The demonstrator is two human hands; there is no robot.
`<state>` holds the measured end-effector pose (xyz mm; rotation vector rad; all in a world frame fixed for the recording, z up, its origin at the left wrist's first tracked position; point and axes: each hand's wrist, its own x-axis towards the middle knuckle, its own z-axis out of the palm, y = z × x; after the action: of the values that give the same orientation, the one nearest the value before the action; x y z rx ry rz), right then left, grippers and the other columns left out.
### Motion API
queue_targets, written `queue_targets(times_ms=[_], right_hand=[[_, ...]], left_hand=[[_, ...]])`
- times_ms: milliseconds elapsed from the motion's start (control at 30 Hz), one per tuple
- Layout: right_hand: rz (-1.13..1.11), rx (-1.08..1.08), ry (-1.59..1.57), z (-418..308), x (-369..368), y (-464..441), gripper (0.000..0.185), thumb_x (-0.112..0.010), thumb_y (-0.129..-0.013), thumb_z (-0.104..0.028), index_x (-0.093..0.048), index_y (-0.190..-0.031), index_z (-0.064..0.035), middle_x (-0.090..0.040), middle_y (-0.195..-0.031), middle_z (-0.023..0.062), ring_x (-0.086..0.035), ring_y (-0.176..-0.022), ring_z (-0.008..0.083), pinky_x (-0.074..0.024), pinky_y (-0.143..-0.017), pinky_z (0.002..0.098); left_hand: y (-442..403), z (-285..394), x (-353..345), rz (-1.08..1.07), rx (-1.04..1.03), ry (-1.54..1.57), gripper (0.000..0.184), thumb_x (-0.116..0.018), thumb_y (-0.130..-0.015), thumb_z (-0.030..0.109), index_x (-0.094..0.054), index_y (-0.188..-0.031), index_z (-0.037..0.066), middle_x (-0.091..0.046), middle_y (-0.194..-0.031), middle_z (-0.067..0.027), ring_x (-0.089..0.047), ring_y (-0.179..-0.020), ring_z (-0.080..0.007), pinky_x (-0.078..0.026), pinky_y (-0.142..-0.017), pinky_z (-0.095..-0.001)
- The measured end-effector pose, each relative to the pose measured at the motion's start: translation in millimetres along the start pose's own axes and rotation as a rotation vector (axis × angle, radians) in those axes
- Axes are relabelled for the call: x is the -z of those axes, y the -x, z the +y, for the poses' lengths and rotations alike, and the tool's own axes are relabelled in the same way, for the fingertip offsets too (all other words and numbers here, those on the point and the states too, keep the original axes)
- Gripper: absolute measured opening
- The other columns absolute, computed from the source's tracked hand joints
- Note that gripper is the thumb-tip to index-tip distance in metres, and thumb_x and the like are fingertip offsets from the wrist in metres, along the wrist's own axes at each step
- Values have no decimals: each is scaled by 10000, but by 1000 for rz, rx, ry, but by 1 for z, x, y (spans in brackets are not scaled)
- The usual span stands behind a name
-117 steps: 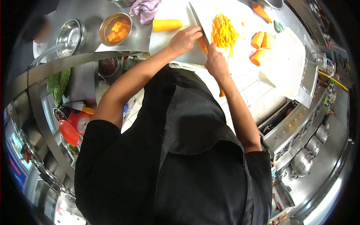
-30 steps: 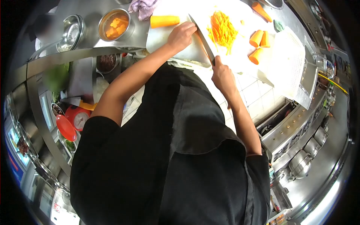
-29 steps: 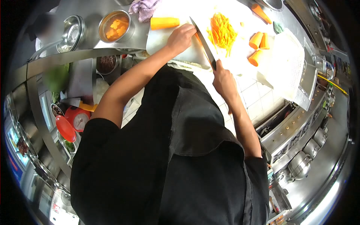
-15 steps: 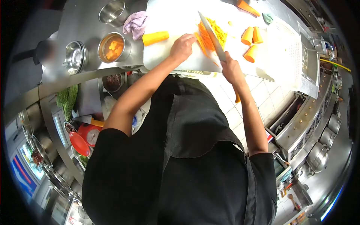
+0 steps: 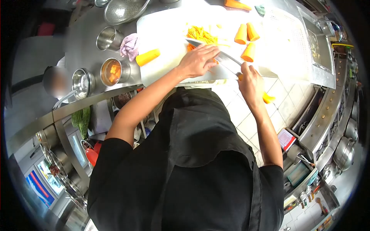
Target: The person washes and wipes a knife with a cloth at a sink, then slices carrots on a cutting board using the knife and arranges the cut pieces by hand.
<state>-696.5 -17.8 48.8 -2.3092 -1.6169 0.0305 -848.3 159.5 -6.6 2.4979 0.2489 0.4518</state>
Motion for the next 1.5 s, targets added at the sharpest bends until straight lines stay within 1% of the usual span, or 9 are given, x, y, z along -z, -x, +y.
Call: queue_targets(times_ms=[200,367,467,600,667,733,867,1267,1500], right_hand=[[-224,-136,-83,20,49,34,221,-603,-725,-5,-489,-911,-39,-602,-751,177,-613,-701,355,-480,-626,429],[-538,-192,-399,0,7,43,274,-558,-845,-62,-492,-1104,-4,-610,-669,228,-627,-626,349,-476,-600,388],[-719,-80,-476,-7,-22,32,252,-550,-857,-92,-511,-1080,19,-585,-668,247,-598,-629,388,-456,-617,417],[-603,-102,-400,-2,-30,17,174,-529,-869,-80,-508,-1006,24,-572,-657,246,-590,-632,401,-451,-619,429],[-599,-110,-348,-5,-24,7,188,-527,-872,-76,-490,-1029,19,-574,-660,250,-589,-639,416,-449,-594,434],[-615,-115,-382,-22,-13,3,195,-523,-872,-68,-478,-1039,21,-576,-663,255,-584,-644,429,-449,-586,440],[-566,-28,-348,-53,-39,13,227,-506,-865,-42,-414,-1064,20,-588,-685,289,-586,-662,462,-448,-595,506],[-682,30,-6,-86,5,-4,228,-459,-839,-35,-431,-1064,-10,-582,-626,263,-586,-611,446,-458,-588,532],[-626,-63,-259,-52,-21,14,149,-424,-888,-66,-428,-1036,-45,-566,-650,289,-563,-656,485,-419,-575,556]], left_hand=[[28,-43,42,298,212,-49,428,-595,-831,188,-537,-1239,74,-538,-1265,-149,-482,-1198,-297,-355,-1020,-430],[95,-69,117,-122,780,-312,437,-644,-797,198,-539,-1204,81,-645,-1028,-152,-601,-965,-335,-469,-814,-421],[115,-61,102,70,914,-423,437,-643,-812,228,-485,-1189,74,-649,-947,-196,-609,-905,-377,-475,-798,-437],[123,-53,85,453,1296,453,436,-668,-805,109,-391,-1138,56,-610,-762,-214,-642,-835,-310,-500,-687,-319],[135,-40,83,479,1337,474,422,-659,-783,18,-444,-1144,63,-605,-865,-169,-646,-812,-236,-489,-663,-276],[149,-33,79,415,698,-153,376,-651,-770,2,-536,-1115,95,-578,-1059,-107,-635,-825,-213,-497,-692,-308],[141,-38,70,239,328,-187,355,-687,-721,57,-611,-1059,129,-537,-1119,-23,-558,-938,-215,-486,-784,-355],[100,-39,58,130,357,-8,332,-641,-752,9,-611,-1067,109,-511,-1075,-22,-501,-1015,-228,-456,-855,-360],[110,-45,51,237,324,-95,294,-608,-754,-32,-623,-1025,79,-523,-1069,-43,-529,-1005,-236,-457,-828,-356]])
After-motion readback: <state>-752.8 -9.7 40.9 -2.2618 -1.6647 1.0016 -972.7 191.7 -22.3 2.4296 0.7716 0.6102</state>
